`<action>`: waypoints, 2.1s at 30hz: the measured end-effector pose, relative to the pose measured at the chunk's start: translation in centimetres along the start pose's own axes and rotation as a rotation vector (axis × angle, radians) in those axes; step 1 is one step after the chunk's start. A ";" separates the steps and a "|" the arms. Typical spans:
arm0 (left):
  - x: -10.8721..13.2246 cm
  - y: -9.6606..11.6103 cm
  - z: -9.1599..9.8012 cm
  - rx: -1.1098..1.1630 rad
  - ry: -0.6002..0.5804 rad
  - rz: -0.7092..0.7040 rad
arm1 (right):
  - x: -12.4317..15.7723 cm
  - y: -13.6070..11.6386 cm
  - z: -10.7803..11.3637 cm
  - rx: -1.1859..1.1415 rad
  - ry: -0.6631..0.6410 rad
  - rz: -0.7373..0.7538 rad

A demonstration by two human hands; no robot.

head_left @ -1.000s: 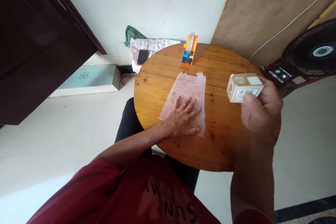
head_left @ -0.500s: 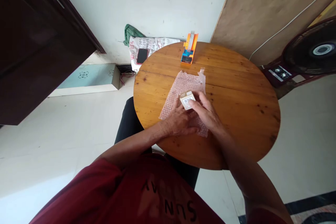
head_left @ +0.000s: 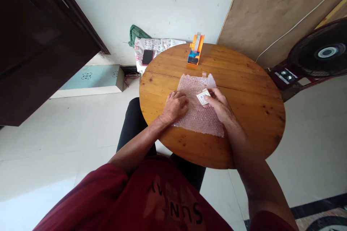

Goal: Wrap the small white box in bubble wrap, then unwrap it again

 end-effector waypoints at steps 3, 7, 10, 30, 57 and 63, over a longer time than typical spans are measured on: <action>0.0 0.2 -0.1 -0.057 -0.022 -0.014 | 0.4 -1.1 0.0 0.142 -0.029 0.097; -0.2 0.2 -0.1 -0.065 -0.035 -0.006 | 0.8 -2.0 -0.4 0.365 -0.046 0.195; -0.4 0.1 -0.1 -0.066 -0.046 -0.003 | 1.2 -2.2 -1.1 0.491 -0.108 0.266; -0.6 -0.2 -0.2 -0.027 -0.076 0.006 | 1.4 -1.3 -1.5 0.563 -0.147 0.291; 5.0 4.1 4.8 -0.137 -0.302 -0.328 | 1.6 -1.6 -0.9 0.553 -0.284 0.303; 7.2 4.3 3.6 -0.223 -0.286 -0.351 | 1.6 -1.9 -0.6 0.561 -0.247 0.320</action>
Point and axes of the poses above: each hand's wrist, its own x-axis away from the middle knuckle, its own z-axis out of the back of the hand, y = z × x, the point moved 7 cm from there along -x, towards the middle knuckle, and after that the axes turned 7 degrees about y, right-handed, at the moved point
